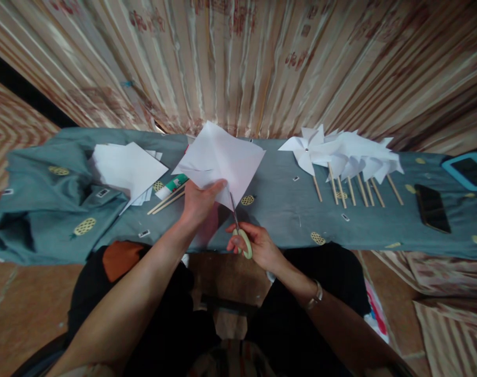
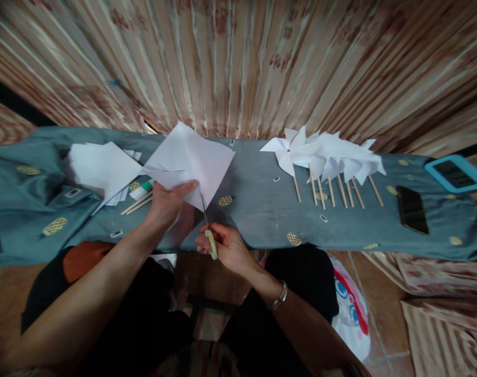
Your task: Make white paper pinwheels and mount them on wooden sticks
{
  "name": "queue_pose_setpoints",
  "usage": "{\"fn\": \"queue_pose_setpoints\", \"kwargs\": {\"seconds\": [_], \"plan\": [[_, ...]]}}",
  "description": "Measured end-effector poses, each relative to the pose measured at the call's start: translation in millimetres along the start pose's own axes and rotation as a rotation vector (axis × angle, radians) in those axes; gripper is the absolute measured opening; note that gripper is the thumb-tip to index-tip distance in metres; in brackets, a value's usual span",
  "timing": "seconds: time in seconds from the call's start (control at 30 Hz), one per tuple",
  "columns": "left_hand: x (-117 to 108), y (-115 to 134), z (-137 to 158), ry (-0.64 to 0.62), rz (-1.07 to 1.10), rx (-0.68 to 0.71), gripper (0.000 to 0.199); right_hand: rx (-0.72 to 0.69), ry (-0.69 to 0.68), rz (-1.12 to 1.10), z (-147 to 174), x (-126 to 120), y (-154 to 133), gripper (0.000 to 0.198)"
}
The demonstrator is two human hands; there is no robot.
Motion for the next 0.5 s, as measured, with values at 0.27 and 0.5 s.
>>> {"fn": "queue_pose_setpoints", "kwargs": {"seconds": [0.27,0.5], "plan": [[-0.1,-0.9,-0.5,0.005,-0.016,0.008,0.032,-0.007,0.017,0.040,-0.9,-0.4,3.5,0.047],[0.4,-1.0,-1.1,0.020,0.007,-0.013,0.033,0.006,0.020,0.031,-1.3,-0.7,6.4,0.047]]}}
Point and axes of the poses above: each hand's wrist, its own z-axis away from the middle knuckle, its own x-axis out of the palm, y = z × x, the point moved 5 cm from there along -z, towards the middle knuckle, and after that the axes turned 11 degrees about y, right-handed, at the moved point
